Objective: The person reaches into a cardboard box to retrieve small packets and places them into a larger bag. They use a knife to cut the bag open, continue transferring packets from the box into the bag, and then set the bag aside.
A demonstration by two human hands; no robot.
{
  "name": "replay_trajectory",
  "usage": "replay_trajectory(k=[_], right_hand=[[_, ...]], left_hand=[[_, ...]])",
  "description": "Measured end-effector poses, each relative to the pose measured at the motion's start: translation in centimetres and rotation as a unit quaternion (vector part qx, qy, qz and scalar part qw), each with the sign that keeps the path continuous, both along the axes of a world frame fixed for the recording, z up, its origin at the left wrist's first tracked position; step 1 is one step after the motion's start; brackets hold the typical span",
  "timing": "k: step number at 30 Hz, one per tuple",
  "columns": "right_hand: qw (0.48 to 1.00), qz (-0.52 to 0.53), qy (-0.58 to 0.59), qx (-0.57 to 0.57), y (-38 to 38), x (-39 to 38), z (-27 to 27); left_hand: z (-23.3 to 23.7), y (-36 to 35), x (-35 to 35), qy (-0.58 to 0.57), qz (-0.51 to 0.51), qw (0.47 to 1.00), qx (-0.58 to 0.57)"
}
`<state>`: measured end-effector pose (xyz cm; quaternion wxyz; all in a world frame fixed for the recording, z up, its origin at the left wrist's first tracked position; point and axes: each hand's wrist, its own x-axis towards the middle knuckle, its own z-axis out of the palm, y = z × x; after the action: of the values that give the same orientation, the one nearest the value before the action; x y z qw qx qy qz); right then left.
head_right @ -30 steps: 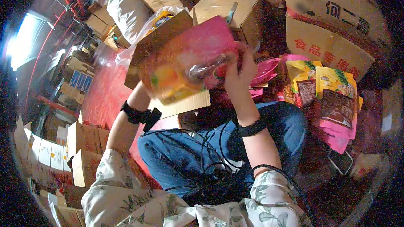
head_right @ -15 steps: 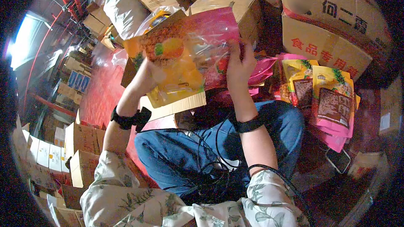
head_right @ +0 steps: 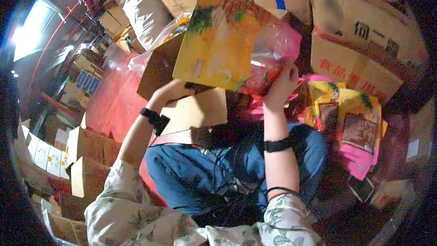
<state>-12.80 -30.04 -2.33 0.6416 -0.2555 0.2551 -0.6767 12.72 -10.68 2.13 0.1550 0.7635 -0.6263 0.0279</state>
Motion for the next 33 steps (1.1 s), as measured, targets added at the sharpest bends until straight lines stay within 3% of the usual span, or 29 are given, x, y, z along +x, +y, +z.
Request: replay_trajectory(k=[3, 4, 5, 7, 9, 11, 12, 15, 16, 18, 19, 20, 21, 22, 25, 26, 30, 33], right_hand=[[0.998, -0.004, 0.029, 0.047, 0.3, -0.7, 1.2], [0.999, -0.018, 0.025, 0.02, 0.5, -0.6, 1.5], [0.999, -0.031, 0.018, -0.002, 0.4, -0.4, 1.5], [0.998, -0.043, 0.018, -0.038, 0.4, 0.3, 0.8], [0.997, -0.034, 0.058, -0.025, 1.4, 0.3, 1.5], [0.995, -0.024, 0.071, -0.064, 2.0, -0.1, 2.2], [0.995, -0.042, 0.066, -0.064, 2.5, -0.1, 2.8], [0.977, -0.089, 0.141, -0.134, 3.2, -0.2, 2.5], [0.98, -0.096, 0.126, -0.123, 3.5, -0.1, 2.8], [0.978, -0.07, 0.109, -0.165, 3.4, 0.0, 2.1], [0.977, -0.045, 0.089, -0.187, 3.6, 0.1, 2.2], [0.982, -0.008, 0.084, -0.169, 3.8, -0.3, 2.2], [0.985, 0.031, 0.079, -0.15, 4.3, -0.7, 2.6], [0.986, 0.073, 0.074, -0.13, 4.8, -0.9, 2.8], [0.932, -0.036, 0.21, -0.293, 4.9, 0.4, 1.7], [0.958, 0.021, 0.168, -0.23, 4.9, 0.4, 1.5], [0.959, 0.061, 0.167, -0.221, 5.0, -0.4, 2.1], [0.952, 0.024, 0.17, -0.254, 4.8, -0.1, 2.2]], left_hand=[[2.9, -0.5, -5.2, 0.199, 0.122, 0.965, -0.122], [2.2, -0.3, -2.7, 0.308, 0.054, 0.918, -0.245], [5.6, -0.5, -6.4, 0.204, 0.019, 0.908, -0.364], [8.7, 0.2, -9.1, 0.289, -0.048, 0.828, -0.478], [10.3, -0.1, -11.7, 0.163, -0.037, 0.868, -0.468], [10.7, -1.4, -13.8, 0.176, -0.071, 0.911, -0.367], [10.5, -2.0, -14.1, 0.235, -0.078, 0.917, -0.313], [8.7, -2.8, -12.4, 0.603, -0.026, 0.756, -0.254], [7.9, -3.0, -11.3, 0.595, -0.13, 0.76, -0.225], [7.7, -2.9, -10.6, 0.721, -0.055, 0.679, -0.128], [8.1, -3.0, -11.8, 0.644, 0.021, 0.763, -0.054], [8.1, -2.7, -11.6, 0.464, -0.036, 0.883, 0.054], [8.1, -2.3, -11.5, 0.254, -0.103, 0.954, 0.123], [7.7, -2.3, -11.4, 0.209, -0.138, 0.959, 0.133], [6.0, -3.0, -10.9, 0.217, -0.16, 0.949, 0.164], [5.3, -3.5, -10.7, 0.216, -0.161, 0.947, 0.172], [3.1, -3.9, -10.4, 0.224, -0.165, 0.943, 0.181], [2.5, -3.5, -10.0, 0.249, -0.171, 0.938, 0.169]])
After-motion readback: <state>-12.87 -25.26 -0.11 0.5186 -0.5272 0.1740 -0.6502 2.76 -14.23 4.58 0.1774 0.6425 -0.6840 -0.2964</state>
